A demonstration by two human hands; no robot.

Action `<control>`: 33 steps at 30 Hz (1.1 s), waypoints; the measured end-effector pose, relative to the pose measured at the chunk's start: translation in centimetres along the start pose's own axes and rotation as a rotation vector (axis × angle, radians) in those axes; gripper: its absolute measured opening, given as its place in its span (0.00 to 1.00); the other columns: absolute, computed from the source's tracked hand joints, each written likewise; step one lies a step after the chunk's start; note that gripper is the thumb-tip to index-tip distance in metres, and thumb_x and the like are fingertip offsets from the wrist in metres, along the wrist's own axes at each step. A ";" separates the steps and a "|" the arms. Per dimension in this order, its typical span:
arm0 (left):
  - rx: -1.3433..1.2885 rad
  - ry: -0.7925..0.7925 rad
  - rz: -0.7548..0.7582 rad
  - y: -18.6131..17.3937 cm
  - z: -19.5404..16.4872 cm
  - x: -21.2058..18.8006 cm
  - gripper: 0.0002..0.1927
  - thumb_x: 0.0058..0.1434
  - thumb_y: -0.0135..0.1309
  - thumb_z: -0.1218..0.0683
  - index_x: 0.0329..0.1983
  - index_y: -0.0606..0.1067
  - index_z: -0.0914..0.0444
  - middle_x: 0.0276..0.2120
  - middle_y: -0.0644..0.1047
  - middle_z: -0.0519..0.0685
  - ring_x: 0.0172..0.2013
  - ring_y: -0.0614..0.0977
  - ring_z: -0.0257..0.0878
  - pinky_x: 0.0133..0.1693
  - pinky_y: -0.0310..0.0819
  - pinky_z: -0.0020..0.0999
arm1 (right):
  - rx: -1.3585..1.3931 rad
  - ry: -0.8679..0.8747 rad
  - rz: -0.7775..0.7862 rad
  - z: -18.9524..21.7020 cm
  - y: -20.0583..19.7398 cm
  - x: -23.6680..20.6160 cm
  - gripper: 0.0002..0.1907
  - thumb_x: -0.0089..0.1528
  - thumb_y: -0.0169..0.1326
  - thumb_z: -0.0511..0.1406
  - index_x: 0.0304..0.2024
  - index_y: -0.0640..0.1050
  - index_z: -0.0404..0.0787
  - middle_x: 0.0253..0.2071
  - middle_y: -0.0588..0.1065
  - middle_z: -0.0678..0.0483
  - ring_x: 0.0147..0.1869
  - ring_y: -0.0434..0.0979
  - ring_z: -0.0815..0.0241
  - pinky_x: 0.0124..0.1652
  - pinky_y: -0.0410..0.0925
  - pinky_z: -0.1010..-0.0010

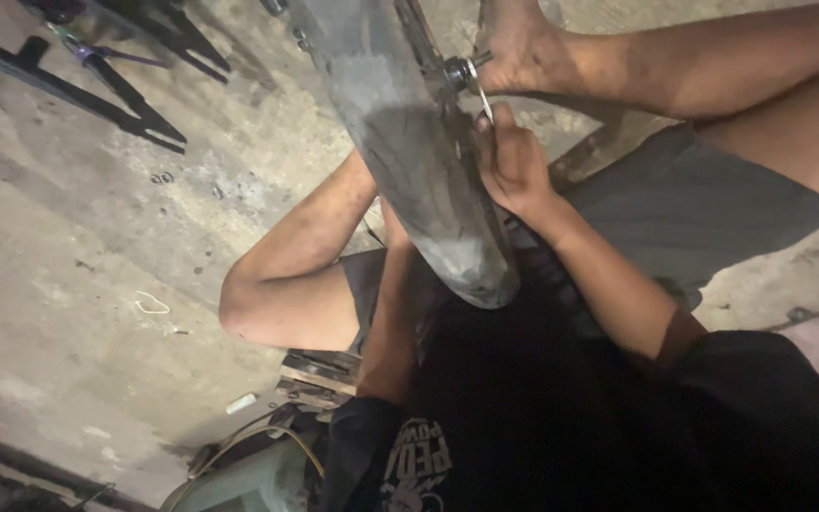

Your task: The person selects tools from a container, then sits on the floor to work on a bicycle wheel. They use pliers and a wrench to tighten the axle nuts on the wheel hub.

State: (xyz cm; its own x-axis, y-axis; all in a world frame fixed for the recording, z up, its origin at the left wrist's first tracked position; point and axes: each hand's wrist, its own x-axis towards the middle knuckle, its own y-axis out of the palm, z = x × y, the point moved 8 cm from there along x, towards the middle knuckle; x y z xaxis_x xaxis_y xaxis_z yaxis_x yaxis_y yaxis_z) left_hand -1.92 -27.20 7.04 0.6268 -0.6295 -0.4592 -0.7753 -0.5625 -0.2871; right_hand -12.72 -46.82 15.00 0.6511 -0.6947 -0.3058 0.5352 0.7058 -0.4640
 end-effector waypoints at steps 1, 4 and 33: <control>-0.039 -0.002 0.037 0.3 -0.9 0.1 0.19 0.63 0.60 0.59 0.56 0.73 0.72 0.50 0.79 0.54 0.49 0.80 0.41 0.51 0.76 0.36 | 0.013 -0.024 -0.025 -0.1 -0.1 -0.1 0.05 0.72 0.46 0.32 0.48 0.67 0.36 0.33 0.73 0.33 0.40 0.74 0.26 0.36 0.63 0.43; -0.136 -0.007 0.070 0.7 -3.2 0.4 0.20 0.57 0.64 0.60 0.50 0.75 0.71 0.46 0.80 0.53 0.45 0.80 0.40 0.48 0.78 0.35 | 0.025 -0.035 -0.063 -1.4 0.2 0.0 0.05 0.71 0.45 0.33 0.46 0.69 0.36 0.33 0.74 0.34 0.39 0.75 0.28 0.36 0.64 0.46; -0.224 -0.086 -0.141 -8.6 -4.5 -6.0 0.16 0.64 0.58 0.53 0.49 0.79 0.69 0.42 0.82 0.55 0.42 0.82 0.41 0.45 0.78 0.37 | -0.189 -0.147 0.130 -8.0 5.2 7.7 0.10 0.75 0.48 0.34 0.52 0.73 0.32 0.40 0.76 0.35 0.45 0.77 0.32 0.42 0.68 0.49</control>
State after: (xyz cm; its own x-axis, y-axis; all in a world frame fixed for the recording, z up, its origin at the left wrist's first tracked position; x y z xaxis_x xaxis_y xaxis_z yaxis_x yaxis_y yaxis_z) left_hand 1.37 -21.00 16.01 0.7107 -0.4945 -0.5003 -0.6388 -0.7516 -0.1646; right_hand -9.25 -49.62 3.62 0.7862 -0.5628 -0.2555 0.3409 0.7396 -0.5803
